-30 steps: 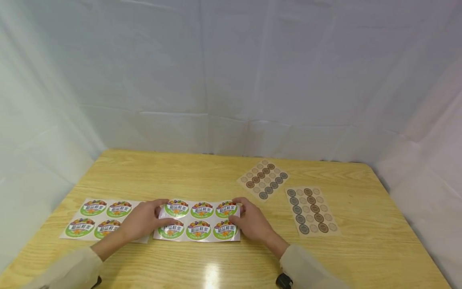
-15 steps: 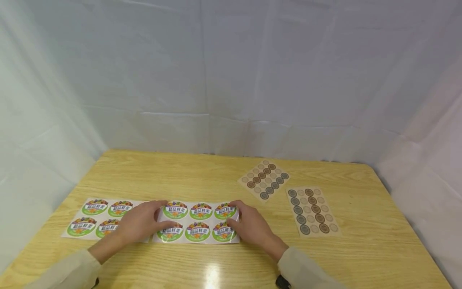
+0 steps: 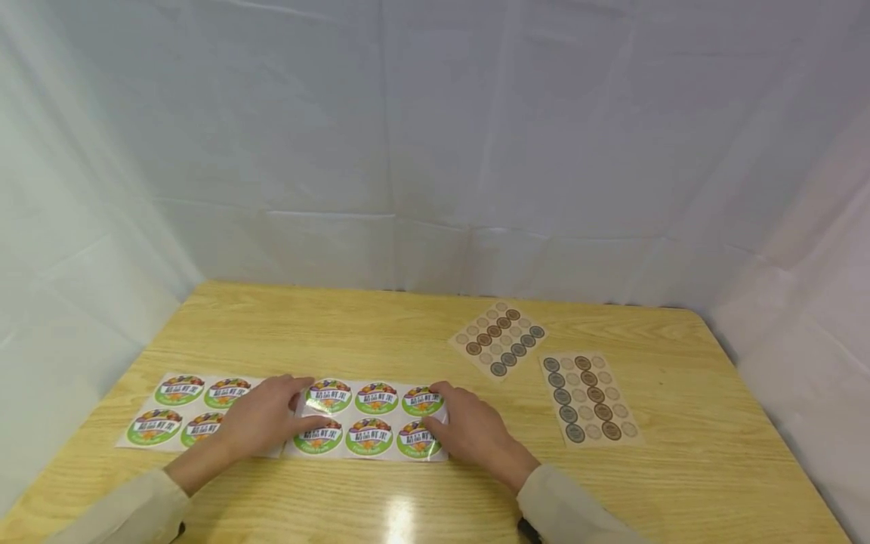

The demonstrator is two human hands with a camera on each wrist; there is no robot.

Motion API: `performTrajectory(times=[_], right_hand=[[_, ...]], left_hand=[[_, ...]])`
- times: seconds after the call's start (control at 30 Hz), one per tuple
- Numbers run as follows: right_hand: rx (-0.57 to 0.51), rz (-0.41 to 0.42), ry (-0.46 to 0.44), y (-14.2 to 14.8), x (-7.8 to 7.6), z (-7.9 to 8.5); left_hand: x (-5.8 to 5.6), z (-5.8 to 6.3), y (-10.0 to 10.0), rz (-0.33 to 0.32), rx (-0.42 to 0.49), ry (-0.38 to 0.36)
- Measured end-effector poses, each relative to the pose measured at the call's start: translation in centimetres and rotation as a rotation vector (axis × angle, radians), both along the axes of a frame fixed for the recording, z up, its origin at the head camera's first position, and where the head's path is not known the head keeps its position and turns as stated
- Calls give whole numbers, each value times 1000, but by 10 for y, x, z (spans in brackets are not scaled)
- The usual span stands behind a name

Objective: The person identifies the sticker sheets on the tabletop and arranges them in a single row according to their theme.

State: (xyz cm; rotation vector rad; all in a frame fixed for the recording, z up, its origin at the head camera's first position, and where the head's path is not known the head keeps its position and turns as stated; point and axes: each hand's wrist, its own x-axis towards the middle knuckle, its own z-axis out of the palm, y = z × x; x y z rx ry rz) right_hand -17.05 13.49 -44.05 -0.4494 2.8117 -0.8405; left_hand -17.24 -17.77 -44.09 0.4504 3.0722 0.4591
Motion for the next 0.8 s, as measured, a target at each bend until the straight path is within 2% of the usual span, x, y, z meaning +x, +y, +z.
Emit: performTrajectory(times=[0.57, 0.8], right_hand=[[60, 5, 26, 1, 3, -2], [130, 6, 49, -2, 4, -1]], left_hand=[[4, 0, -2, -64, -41, 90], [4, -1, -1, -85, -57, 119]])
